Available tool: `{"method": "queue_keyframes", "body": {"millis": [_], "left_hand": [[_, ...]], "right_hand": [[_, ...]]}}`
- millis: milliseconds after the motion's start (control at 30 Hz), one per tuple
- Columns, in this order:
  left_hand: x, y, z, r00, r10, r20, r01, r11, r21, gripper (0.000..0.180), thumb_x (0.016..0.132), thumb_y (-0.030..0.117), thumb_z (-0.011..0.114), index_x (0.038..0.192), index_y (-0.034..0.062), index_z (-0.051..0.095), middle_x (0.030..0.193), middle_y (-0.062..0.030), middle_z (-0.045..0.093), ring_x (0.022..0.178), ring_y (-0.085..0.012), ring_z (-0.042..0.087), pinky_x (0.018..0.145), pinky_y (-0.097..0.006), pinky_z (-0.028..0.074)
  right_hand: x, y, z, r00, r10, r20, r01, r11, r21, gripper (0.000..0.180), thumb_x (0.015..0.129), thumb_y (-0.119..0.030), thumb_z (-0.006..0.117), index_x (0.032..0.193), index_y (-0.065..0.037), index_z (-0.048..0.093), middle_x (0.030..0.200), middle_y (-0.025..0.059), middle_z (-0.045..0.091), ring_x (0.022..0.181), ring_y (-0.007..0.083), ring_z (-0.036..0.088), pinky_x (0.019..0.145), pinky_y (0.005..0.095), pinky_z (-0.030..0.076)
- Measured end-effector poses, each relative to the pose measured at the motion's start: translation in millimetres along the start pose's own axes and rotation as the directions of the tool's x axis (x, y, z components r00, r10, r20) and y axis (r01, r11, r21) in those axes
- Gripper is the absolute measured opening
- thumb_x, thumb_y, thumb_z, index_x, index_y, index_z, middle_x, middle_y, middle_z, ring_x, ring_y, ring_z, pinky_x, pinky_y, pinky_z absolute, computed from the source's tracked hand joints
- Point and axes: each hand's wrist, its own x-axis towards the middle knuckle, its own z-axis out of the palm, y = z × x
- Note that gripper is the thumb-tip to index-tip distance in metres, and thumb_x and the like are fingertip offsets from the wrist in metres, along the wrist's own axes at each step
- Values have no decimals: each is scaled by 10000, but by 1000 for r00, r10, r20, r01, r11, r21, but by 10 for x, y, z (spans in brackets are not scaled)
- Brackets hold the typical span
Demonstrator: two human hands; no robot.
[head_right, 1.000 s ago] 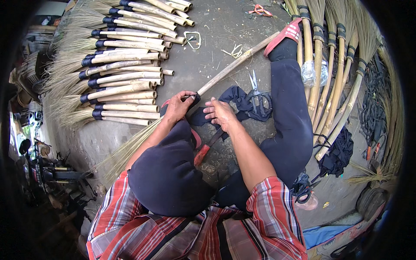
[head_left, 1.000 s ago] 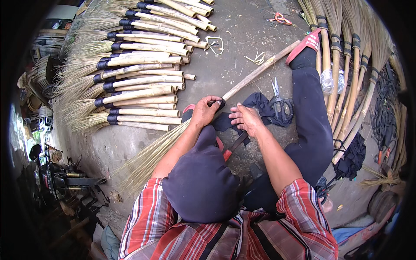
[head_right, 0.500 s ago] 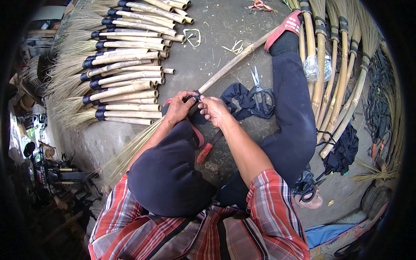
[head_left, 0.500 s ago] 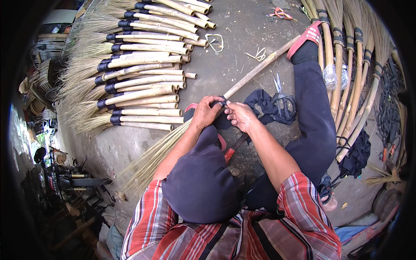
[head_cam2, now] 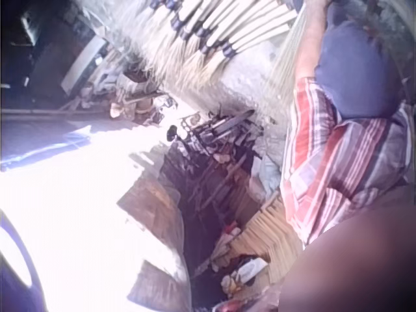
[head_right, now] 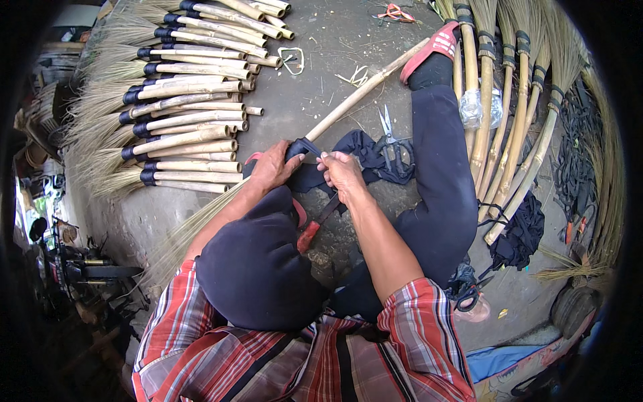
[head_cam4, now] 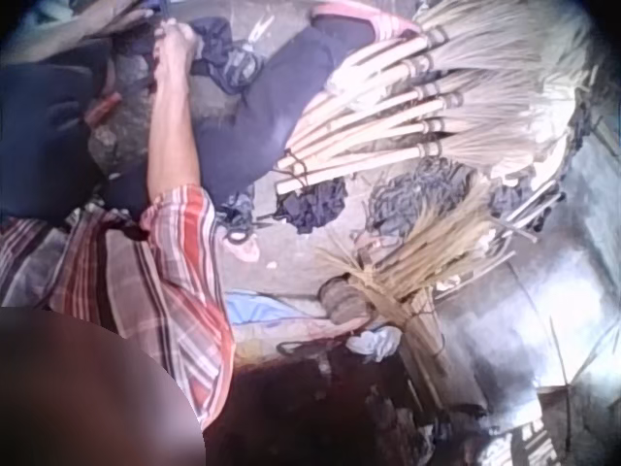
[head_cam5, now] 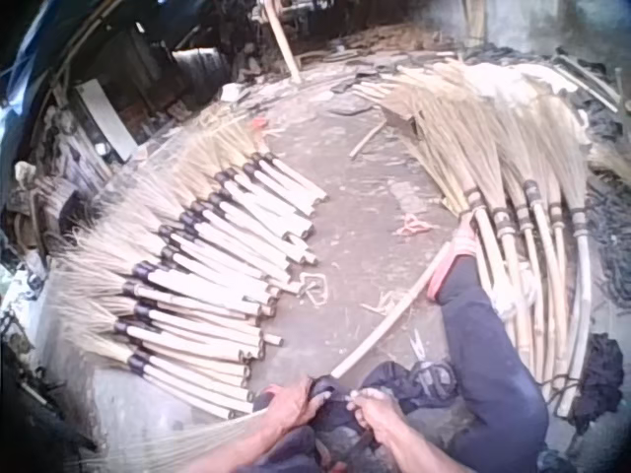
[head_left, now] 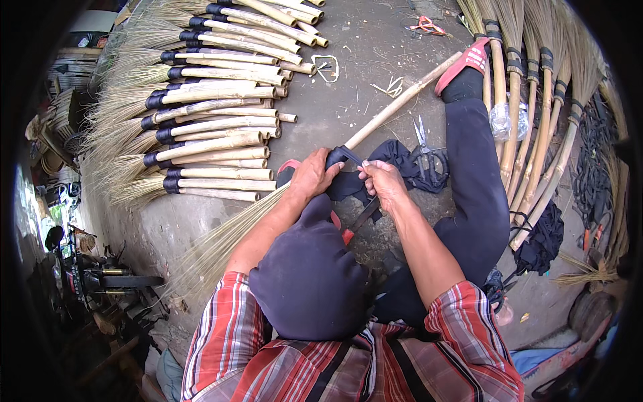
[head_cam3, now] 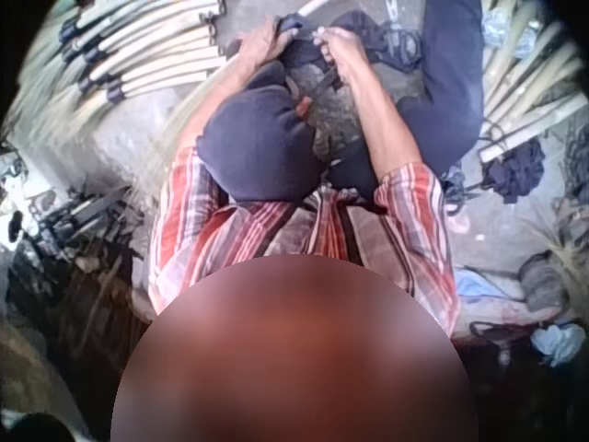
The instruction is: The person sits on the floor and wraps a black strip around the junction of a broom's bristles and handle. They use a knife to cut the strip and scissors to trim the excess, repeating the process on multiple brooms.
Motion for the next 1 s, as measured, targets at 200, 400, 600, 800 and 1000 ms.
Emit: {"method": "queue_keyframes", "body": {"millis": [200, 400, 600, 800, 1000], "left_hand": [[-56, -32, 211, 977, 63, -202, -30, 987, 159, 608, 991, 473, 693, 1379, 26, 549, 1131, -253, 678, 1074, -444, 679, 954, -525, 545], [172, -61, 237, 996, -67, -65, 84, 945, 317, 656, 950, 471, 745, 1350, -4, 534, 1068, -268, 717, 970, -459, 711, 873, -520, 581], [434, -159, -128, 890, -145, 432, 221, 967, -129, 758, 802, 488, 884, 1220, -57, 566, 1024, -232, 740, 938, -343, 741, 875, -423, 574], [139, -18, 1, 995, -103, 12, 103, 995, -7, 670, 818, 511, 871, 1175, -14, 659, 979, -228, 744, 940, -391, 738, 855, -440, 572], [164, 27, -149, 948, -219, 231, 258, 953, -157, 607, 956, 528, 733, 1285, 24, 647, 1146, -270, 702, 1058, -357, 702, 919, -435, 550]], "right_hand": [[8, 9, 3, 1000, 19, -13, -19, 1000, 8, 220, 1071, -271, 658, 945, -91, 672, 734, -42, 567, 542, 35, 461, 469, 211, 359], [20, 197, 65, 998, -45, -37, 46, 999, 22, 225, 1069, -275, 646, 913, -114, 662, 724, -53, 538, 570, 30, 408, 496, 232, 304], [-32, 345, -70, 999, -31, -39, 36, 991, 127, 176, 1047, -238, 682, 923, -115, 662, 725, -53, 547, 578, 29, 434, 507, 215, 336], [65, 379, -16, 998, 16, -61, -3, 978, 209, 173, 985, -220, 767, 936, -91, 663, 747, -25, 607, 575, 35, 494, 494, 213, 374], [118, 382, 36, 997, 12, -73, 3, 980, 197, 162, 960, -205, 791, 962, -103, 665, 767, -24, 630, 588, 46, 516, 512, 218, 384]]}}
